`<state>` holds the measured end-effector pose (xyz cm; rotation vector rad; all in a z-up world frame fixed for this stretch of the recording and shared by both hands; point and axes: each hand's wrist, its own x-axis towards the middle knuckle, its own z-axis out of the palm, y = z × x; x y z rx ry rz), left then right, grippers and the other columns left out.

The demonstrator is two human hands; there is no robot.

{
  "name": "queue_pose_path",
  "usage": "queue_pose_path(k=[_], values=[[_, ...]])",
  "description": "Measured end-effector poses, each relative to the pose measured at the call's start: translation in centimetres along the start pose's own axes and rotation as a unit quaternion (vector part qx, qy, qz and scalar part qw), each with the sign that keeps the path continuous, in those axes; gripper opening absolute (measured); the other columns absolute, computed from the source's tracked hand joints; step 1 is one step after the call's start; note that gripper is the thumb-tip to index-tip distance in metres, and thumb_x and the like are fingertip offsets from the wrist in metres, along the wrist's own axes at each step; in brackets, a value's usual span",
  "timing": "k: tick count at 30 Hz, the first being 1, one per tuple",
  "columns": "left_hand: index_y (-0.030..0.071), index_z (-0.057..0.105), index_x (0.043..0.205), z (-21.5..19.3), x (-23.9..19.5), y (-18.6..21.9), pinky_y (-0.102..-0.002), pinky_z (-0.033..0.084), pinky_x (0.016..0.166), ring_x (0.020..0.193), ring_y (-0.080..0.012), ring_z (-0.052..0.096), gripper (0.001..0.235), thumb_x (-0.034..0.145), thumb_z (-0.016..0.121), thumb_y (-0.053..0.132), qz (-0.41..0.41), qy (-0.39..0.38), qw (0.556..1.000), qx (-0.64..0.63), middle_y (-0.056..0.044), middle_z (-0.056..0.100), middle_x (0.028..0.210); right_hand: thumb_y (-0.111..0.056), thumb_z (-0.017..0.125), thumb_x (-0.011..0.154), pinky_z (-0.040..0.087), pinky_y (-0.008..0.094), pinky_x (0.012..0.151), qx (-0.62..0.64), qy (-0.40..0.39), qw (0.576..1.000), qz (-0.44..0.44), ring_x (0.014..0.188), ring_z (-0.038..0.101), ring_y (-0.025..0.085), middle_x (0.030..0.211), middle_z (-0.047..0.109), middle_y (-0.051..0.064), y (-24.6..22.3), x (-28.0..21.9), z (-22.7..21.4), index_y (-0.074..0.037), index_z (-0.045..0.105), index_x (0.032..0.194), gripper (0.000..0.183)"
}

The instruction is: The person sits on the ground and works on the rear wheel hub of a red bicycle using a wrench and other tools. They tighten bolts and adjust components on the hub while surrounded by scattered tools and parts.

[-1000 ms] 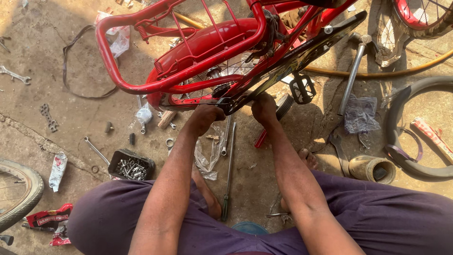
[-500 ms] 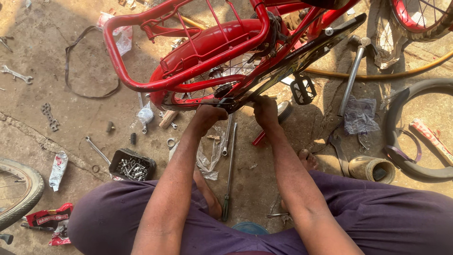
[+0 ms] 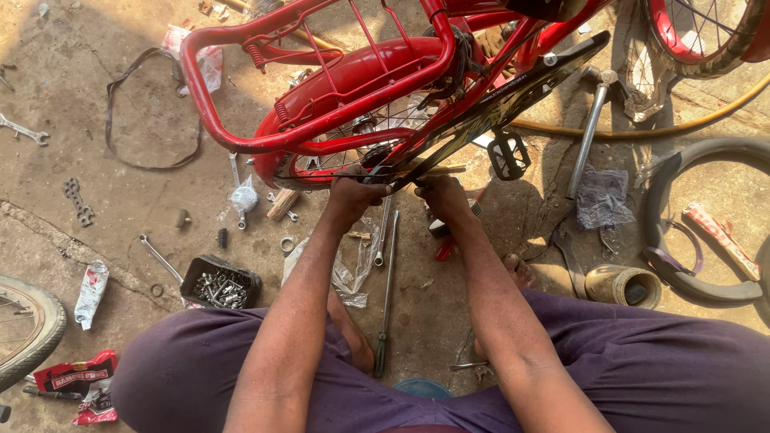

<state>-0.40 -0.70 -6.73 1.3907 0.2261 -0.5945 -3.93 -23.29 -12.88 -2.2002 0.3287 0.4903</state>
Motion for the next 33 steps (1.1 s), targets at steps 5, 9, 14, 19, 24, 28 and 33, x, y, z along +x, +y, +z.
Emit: queue_pose_path(k=[5,9,14,19,24,28,33], values=[[0.003,0.063,0.09,0.2,-0.7,-0.1,-0.029,0.058,0.058,0.067,-0.0133,0.068,0.03,0.075,0.088,0.008,0.047,0.032,0.994,0.09,-0.007,0.07,0.08,-0.03,0.068,0.098,0.058,0.04,0.081,0.011,0.0,1.0,-0.023,0.082,0.074,0.022,0.104,0.078,0.012,-0.8,-0.7,-0.3,-0.013,0.075,0.122,0.03],[0.003,0.066,0.084,1.0,-1.7,0.4,-0.027,0.054,0.052,0.059,-0.0114,0.066,0.028,0.072,0.089,0.013,0.095,0.104,0.972,0.187,-0.006,0.07,0.072,-0.031,0.065,0.1,0.057,0.042,0.077,-0.036,0.008,0.999,-0.039,0.078,0.073,0.023,0.094,0.078,0.013,-2.2,-1.1,-1.0,-0.012,0.077,0.117,0.027],[0.007,0.074,0.081,1.5,-2.3,0.6,-0.026,0.048,0.054,0.056,-0.0105,0.063,0.019,0.074,0.087,0.019,0.135,0.133,0.939,0.285,-0.004,0.069,0.063,-0.035,0.061,0.102,0.056,0.042,0.071,-0.107,0.03,0.994,-0.022,0.07,0.071,0.023,0.086,0.078,0.011,-3.8,-1.5,-3.0,-0.015,0.079,0.11,0.028],[0.002,0.07,0.077,2.5,-2.9,0.7,-0.027,0.05,0.054,0.056,-0.0112,0.062,0.019,0.075,0.081,0.017,0.146,0.17,0.934,0.279,-0.006,0.068,0.062,-0.042,0.057,0.104,0.058,0.043,0.07,-0.16,0.035,0.986,0.008,0.074,0.071,0.025,0.092,0.076,0.013,-3.7,-2.4,-2.4,-0.01,0.077,0.106,0.038],[0.002,0.07,0.075,2.9,-3.0,0.5,-0.029,0.051,0.054,0.055,-0.0098,0.064,0.017,0.08,0.074,0.018,0.11,0.171,0.954,0.22,-0.006,0.069,0.061,-0.047,0.047,0.108,0.057,0.044,0.084,-0.164,-0.052,0.982,0.074,0.088,0.075,0.027,0.103,0.077,0.014,-2.7,-2.2,2.1,-0.011,0.075,0.108,0.045],[0.0,0.07,0.078,2.2,-3.2,-0.3,-0.031,0.049,0.056,0.057,-0.012,0.059,0.018,0.077,0.078,0.016,0.195,0.17,0.926,0.274,-0.007,0.067,0.063,-0.044,0.055,0.102,0.052,0.051,0.09,-0.071,-0.038,0.996,0.046,0.104,0.068,0.038,0.112,0.072,0.019,-1.7,-2.0,6.9,-0.01,0.075,0.108,0.039],[0.0,0.072,0.08,1.2,-2.7,0.5,-0.031,0.051,0.06,0.06,-0.013,0.062,0.019,0.083,0.077,0.017,0.146,0.144,0.948,0.244,-0.009,0.071,0.067,-0.043,0.055,0.107,0.053,0.048,0.095,-0.011,0.018,1.0,-0.011,0.11,0.068,0.04,0.112,0.074,0.023,0.6,1.6,9.4,-0.005,0.072,0.109,0.043]])
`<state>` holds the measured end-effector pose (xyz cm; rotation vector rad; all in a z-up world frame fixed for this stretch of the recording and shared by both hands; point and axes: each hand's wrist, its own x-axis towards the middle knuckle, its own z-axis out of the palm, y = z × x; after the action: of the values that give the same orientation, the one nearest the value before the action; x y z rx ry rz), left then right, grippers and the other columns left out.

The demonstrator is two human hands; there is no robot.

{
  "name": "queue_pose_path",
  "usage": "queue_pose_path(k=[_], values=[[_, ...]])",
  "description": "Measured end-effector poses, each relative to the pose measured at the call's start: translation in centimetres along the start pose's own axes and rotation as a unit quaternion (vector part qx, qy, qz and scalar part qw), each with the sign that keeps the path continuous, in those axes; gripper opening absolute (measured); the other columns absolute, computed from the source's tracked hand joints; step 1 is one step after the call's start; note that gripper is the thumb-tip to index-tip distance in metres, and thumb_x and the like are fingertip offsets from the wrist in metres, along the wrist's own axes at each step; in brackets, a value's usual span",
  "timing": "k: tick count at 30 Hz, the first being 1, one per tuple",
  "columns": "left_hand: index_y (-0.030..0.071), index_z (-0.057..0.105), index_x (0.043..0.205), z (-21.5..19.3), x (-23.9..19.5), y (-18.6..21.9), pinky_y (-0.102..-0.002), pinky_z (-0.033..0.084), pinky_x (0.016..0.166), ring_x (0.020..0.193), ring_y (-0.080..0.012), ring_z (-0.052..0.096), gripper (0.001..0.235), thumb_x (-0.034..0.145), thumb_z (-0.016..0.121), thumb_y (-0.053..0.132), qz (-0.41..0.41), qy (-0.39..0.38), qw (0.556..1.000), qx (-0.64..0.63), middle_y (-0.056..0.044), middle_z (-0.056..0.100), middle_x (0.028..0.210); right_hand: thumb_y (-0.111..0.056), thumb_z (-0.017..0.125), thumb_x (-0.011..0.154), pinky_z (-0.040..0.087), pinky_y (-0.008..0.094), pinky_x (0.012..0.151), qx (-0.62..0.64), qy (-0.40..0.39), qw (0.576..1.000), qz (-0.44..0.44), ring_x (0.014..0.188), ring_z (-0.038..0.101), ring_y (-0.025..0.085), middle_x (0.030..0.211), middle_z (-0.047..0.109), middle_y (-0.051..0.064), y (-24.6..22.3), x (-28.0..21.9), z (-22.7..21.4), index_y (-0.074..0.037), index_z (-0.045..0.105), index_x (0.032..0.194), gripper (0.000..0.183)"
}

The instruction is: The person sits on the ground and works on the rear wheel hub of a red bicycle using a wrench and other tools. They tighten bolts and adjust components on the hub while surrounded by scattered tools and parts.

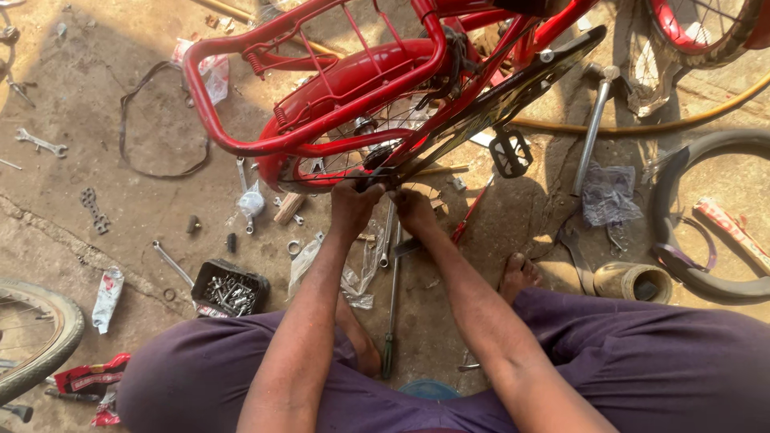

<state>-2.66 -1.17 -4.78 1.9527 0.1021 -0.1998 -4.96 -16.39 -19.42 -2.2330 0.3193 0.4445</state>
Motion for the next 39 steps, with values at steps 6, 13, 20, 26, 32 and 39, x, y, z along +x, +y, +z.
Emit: queue_pose_path(k=[6,13,20,26,32,39], values=[[0.001,0.075,0.097,0.0,-0.8,0.1,-0.042,0.05,0.067,0.077,-0.032,0.068,0.017,0.088,0.077,0.015,0.202,0.096,0.97,0.093,-0.018,0.071,0.086,-0.024,0.057,0.093,0.053,0.05,0.082,-0.107,0.062,0.96,-0.252,0.097,0.066,0.044,0.109,0.072,0.022,2.0,2.4,0.6,-0.008,0.074,0.111,0.03],[0.004,0.074,0.091,-0.1,-1.4,-1.0,-0.045,0.052,0.071,0.079,-0.0349,0.068,0.016,0.081,0.08,0.015,0.182,0.075,0.975,0.105,-0.016,0.07,0.084,-0.031,0.061,0.101,0.055,0.045,0.077,0.163,-0.034,0.986,0.011,0.082,0.072,0.035,0.087,0.074,0.021,0.2,0.1,-0.2,-0.001,0.071,0.101,0.032],[0.005,0.071,0.09,0.1,-0.8,-1.8,-0.045,0.055,0.074,0.084,-0.0347,0.069,0.01,0.084,0.076,0.012,0.212,0.088,0.965,0.129,-0.014,0.071,0.089,-0.026,0.064,0.098,0.052,0.04,0.069,0.111,0.004,0.993,-0.049,0.073,0.068,0.024,0.083,0.073,0.017,0.7,1.4,0.3,-0.001,0.074,0.102,0.027],[0.004,0.066,0.094,1.2,-1.3,-1.7,-0.05,0.053,0.071,0.084,-0.0394,0.067,0.01,0.089,0.072,0.01,0.204,0.124,0.957,0.167,-0.017,0.068,0.095,-0.028,0.064,0.099,0.056,0.039,0.071,0.204,-0.015,0.979,-0.024,0.072,0.069,0.022,0.081,0.073,0.016,0.7,0.9,-0.1,0.001,0.074,0.1,0.031],[0.003,0.065,0.092,1.3,-0.9,-2.0,-0.051,0.053,0.072,0.084,-0.0405,0.067,0.013,0.085,0.073,0.01,0.208,0.116,0.958,0.163,-0.018,0.067,0.093,-0.032,0.061,0.1,0.054,0.038,0.072,0.143,-0.012,0.99,-0.005,0.074,0.07,0.021,0.08,0.074,0.015,-0.5,0.8,-0.4,0.0,0.073,0.102,0.034],[0.001,0.067,0.096,0.7,-0.4,-1.7,-0.05,0.053,0.073,0.083,-0.04,0.067,0.017,0.082,0.073,0.009,0.202,0.091,0.969,0.11,-0.02,0.068,0.09,-0.029,0.066,0.096,0.054,0.04,0.067,0.228,-0.14,0.963,0.039,0.07,0.065,0.021,0.081,0.071,0.013,-0.4,2.0,-1.9,-0.002,0.074,0.103,0.029]])
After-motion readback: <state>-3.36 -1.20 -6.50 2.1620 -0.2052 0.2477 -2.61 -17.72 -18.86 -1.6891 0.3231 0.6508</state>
